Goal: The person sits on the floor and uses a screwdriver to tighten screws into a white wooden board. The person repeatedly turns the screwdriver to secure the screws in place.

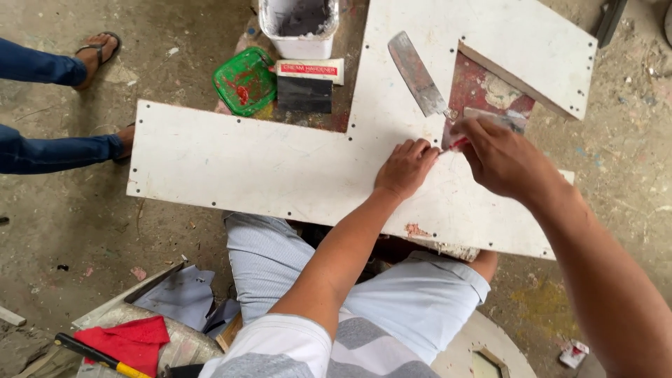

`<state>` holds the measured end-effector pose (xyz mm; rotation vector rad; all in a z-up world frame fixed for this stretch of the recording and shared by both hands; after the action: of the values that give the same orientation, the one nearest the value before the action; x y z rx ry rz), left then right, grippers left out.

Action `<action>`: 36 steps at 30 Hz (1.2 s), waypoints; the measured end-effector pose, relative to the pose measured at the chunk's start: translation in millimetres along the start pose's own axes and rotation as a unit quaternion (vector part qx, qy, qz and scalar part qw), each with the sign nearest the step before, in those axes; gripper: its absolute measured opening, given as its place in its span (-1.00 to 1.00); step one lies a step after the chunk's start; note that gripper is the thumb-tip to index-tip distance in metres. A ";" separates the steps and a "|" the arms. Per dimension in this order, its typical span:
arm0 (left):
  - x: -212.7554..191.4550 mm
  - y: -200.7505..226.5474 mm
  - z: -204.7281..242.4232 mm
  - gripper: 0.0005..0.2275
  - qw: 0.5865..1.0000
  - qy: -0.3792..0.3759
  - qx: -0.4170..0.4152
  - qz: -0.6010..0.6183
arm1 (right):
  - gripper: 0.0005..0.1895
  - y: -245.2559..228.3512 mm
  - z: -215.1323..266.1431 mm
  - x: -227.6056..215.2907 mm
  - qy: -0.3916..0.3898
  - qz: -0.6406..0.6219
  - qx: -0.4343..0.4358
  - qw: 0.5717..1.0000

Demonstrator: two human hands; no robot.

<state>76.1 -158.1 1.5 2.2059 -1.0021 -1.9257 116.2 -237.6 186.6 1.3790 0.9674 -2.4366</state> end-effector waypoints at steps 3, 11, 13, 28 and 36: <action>-1.5 1.9 -1.2 -0.78 1.000 -0.008 0.012 -0.011 | -0.68 38.0 4.1 14.8 0.086 0.263 0.037 0.960; 16.2 2.8 -0.2 -0.81 0.997 0.071 0.002 0.019 | -0.68 30.1 7.8 12.0 0.087 0.074 -0.053 0.992; 16.6 -3.8 2.9 -0.79 0.996 0.090 -0.012 -0.008 | -0.80 34.6 7.4 26.6 0.118 -0.004 -0.129 0.985; 17.5 -0.4 9.4 -0.85 0.994 0.107 -0.032 0.006 | -0.79 44.4 28.3 41.7 0.394 -0.018 -0.058 0.917; 17.4 -2.3 6.2 -0.77 0.996 0.080 -0.032 0.001 | -0.59 50.9 25.4 50.4 0.412 0.009 -0.090 0.907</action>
<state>71.8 -162.6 -16.0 2.2800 -0.9051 -1.7217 93.3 -284.8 131.5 2.3701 1.2650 -1.6430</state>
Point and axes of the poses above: each hand's wrist, its own z-axis away from the middle knuckle, its own x-axis out of the palm, y = z × x, the point moved 7 cm from there along -z, towards the middle knuckle
